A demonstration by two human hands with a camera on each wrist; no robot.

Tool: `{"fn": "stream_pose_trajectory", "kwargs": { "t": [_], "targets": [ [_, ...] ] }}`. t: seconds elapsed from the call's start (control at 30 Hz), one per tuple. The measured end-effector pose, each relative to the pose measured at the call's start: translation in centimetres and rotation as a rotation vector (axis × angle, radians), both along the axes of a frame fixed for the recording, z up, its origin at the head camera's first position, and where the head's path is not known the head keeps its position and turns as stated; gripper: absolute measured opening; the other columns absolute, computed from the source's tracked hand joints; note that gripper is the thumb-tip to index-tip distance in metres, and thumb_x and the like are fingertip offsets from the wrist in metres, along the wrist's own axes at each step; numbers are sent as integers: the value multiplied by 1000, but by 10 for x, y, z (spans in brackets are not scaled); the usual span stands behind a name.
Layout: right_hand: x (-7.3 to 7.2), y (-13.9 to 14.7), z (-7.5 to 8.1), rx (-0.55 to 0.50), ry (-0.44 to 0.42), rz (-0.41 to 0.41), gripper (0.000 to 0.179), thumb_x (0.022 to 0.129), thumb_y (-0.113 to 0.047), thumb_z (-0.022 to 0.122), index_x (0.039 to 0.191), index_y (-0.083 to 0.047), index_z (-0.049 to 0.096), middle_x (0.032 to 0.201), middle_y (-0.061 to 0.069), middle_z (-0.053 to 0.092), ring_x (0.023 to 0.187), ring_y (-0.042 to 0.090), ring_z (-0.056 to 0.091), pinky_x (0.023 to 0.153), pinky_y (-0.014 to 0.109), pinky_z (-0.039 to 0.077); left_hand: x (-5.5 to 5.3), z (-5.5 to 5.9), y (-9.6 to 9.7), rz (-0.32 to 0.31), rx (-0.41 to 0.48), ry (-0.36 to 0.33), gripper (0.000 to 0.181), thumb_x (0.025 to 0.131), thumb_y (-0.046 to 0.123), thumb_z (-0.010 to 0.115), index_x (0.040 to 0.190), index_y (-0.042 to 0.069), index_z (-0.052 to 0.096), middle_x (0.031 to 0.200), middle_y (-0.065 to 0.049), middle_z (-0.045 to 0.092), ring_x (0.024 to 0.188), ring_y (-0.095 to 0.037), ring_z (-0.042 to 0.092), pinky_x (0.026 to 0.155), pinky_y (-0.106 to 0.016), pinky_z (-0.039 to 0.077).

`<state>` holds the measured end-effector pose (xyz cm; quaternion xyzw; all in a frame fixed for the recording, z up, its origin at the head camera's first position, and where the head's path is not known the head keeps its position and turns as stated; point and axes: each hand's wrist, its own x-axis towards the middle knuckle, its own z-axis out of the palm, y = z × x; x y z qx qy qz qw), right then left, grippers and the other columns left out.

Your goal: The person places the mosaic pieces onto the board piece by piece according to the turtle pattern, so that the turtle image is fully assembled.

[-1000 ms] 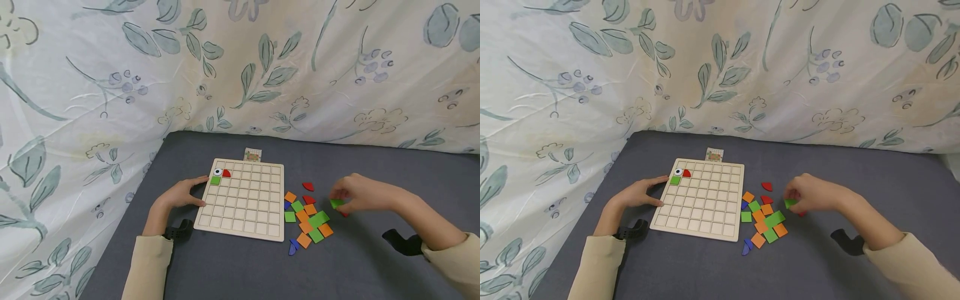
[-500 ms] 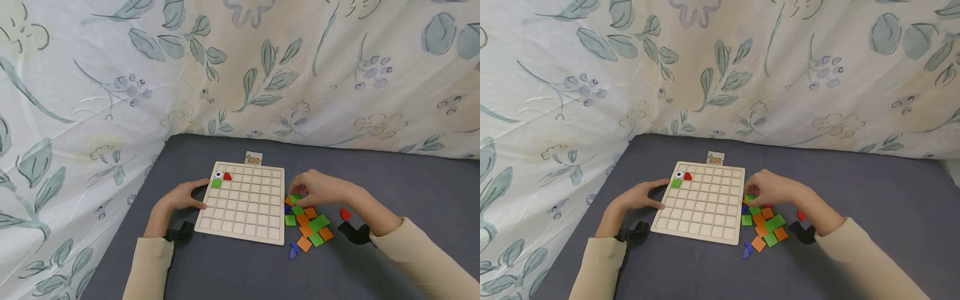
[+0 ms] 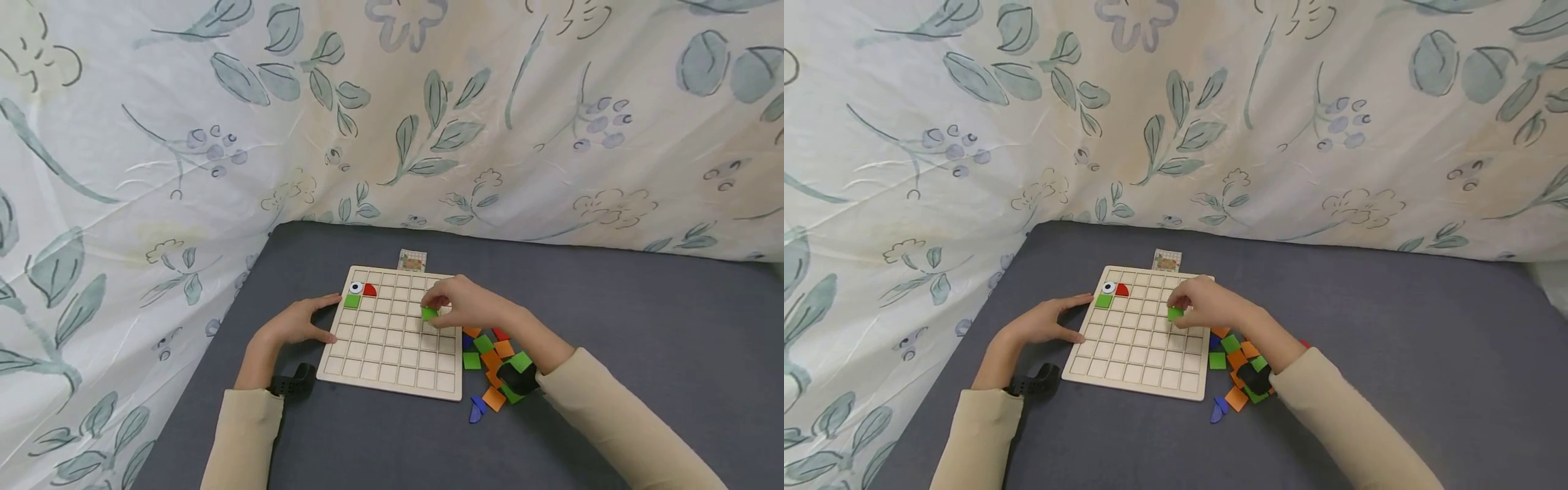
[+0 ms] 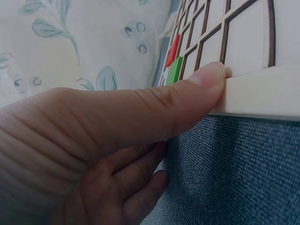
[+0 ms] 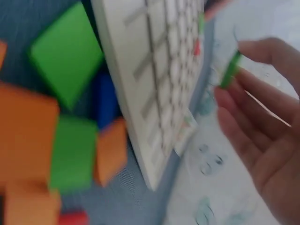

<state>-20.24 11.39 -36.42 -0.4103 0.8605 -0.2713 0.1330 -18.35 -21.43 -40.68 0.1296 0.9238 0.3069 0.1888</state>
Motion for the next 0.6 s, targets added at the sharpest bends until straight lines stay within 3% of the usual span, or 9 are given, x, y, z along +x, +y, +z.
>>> {"fn": "stream_pose_trajectory", "kwargs": {
  "t": [0.23,0.6],
  "targets": [
    [-9,-36,-21,-72,68,-48,28,83,-15,67,107,0,67,99,8,66,88,19,61,77,31,52,0,-1,-1,-5,-4,4,84,73,22,79,144,10,35,148,-17,29,134,-40,25,103,-55,30],
    [-19,-88,-34,-58,80,-126,28,83,-14,68,108,0,68,100,9,68,92,20,64,79,28,52,-1,1,-1,-13,-8,-4,83,74,23,78,144,10,35,148,-16,30,134,-39,28,103,-55,31]
  ]
}}
